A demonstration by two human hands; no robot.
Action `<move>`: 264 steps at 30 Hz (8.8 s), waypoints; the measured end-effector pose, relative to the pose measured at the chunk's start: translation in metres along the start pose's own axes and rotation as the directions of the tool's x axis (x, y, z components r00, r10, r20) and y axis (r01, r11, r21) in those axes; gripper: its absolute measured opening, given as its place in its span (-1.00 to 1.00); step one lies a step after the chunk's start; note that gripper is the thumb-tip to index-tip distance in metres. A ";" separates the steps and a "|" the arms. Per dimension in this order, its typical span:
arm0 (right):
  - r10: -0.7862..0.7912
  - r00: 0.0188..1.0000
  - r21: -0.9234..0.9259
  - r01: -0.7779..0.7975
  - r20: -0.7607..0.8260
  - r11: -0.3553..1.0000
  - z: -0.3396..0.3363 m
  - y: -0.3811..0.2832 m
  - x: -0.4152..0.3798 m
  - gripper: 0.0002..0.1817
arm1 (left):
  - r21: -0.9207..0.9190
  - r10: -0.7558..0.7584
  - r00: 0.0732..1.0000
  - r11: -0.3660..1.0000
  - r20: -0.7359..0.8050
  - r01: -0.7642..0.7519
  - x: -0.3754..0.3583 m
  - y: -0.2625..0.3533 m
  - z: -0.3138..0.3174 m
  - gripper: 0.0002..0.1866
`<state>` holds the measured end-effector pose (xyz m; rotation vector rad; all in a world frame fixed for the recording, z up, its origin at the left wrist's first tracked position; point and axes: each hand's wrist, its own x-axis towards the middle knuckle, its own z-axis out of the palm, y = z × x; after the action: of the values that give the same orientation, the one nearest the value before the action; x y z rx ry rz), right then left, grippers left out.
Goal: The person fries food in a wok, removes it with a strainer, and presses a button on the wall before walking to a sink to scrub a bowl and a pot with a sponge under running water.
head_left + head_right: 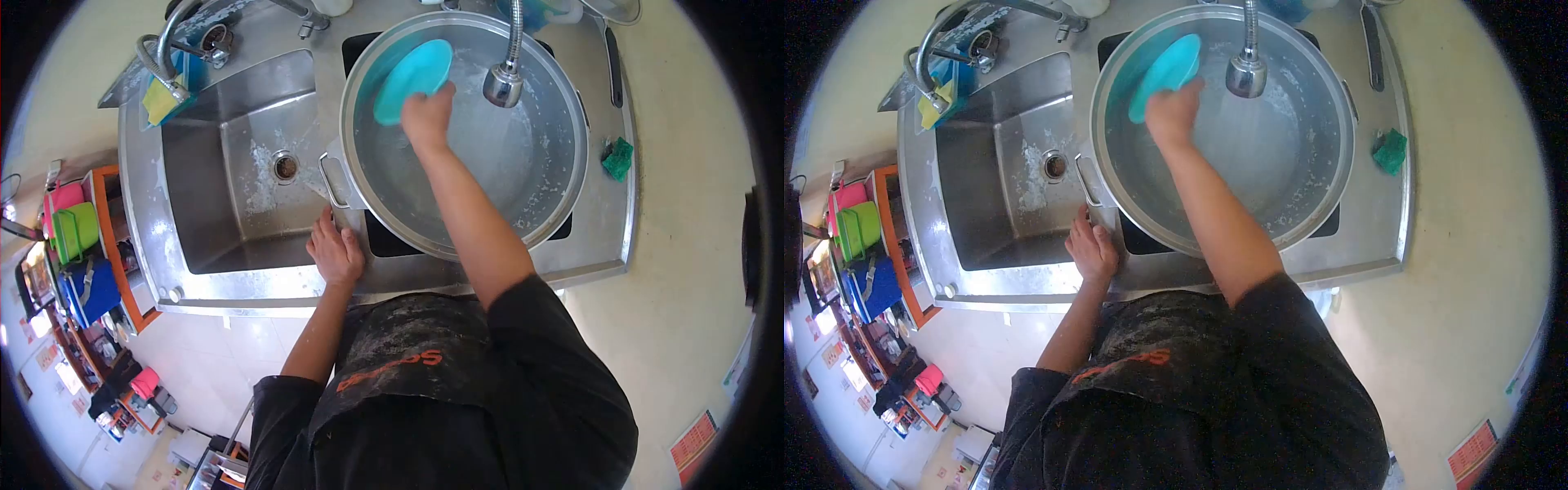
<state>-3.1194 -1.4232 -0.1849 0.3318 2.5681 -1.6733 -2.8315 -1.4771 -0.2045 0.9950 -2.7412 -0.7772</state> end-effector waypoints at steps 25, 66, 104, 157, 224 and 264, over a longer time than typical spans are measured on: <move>0.171 0.958 0.611 -0.279 0.231 0.741 -0.054 0.042 0.081 -0.56 | 0.085 0.011 0.999 0.996 -0.046 -0.007 0.000 0.002 0.002 -0.23; 0.482 0.850 0.879 -0.383 0.214 0.285 -0.162 0.040 0.073 -0.56 | 0.186 0.041 0.996 0.982 -0.078 -0.026 0.001 0.003 0.008 -0.27; 0.026 0.605 -0.520 0.660 0.795 0.541 -0.270 -0.019 0.102 -0.54 | 0.112 -0.019 0.995 0.993 -0.095 0.029 0.001 0.007 0.003 -0.30; 0.326 0.175 -0.300 0.873 0.929 0.385 -0.237 -0.057 0.127 -0.47 | 0.177 -0.072 0.993 0.980 -0.093 0.088 0.004 0.010 0.003 -0.30; 0.015 0.587 -0.320 0.420 0.810 0.849 -0.164 0.015 -0.048 -0.44 | 0.197 -0.096 0.995 0.975 -0.042 0.102 0.005 0.013 0.003 -0.29; 0.155 0.218 -0.266 0.730 0.964 0.629 -0.311 -0.076 0.021 -0.45 | 0.220 -0.098 0.994 0.970 -0.042 0.105 0.005 0.013 0.003 -0.33</move>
<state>-3.1344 -1.1668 0.0073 -1.0747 1.9372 -0.3172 -2.8433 -1.4702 -0.2003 1.1867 -2.8146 -0.4695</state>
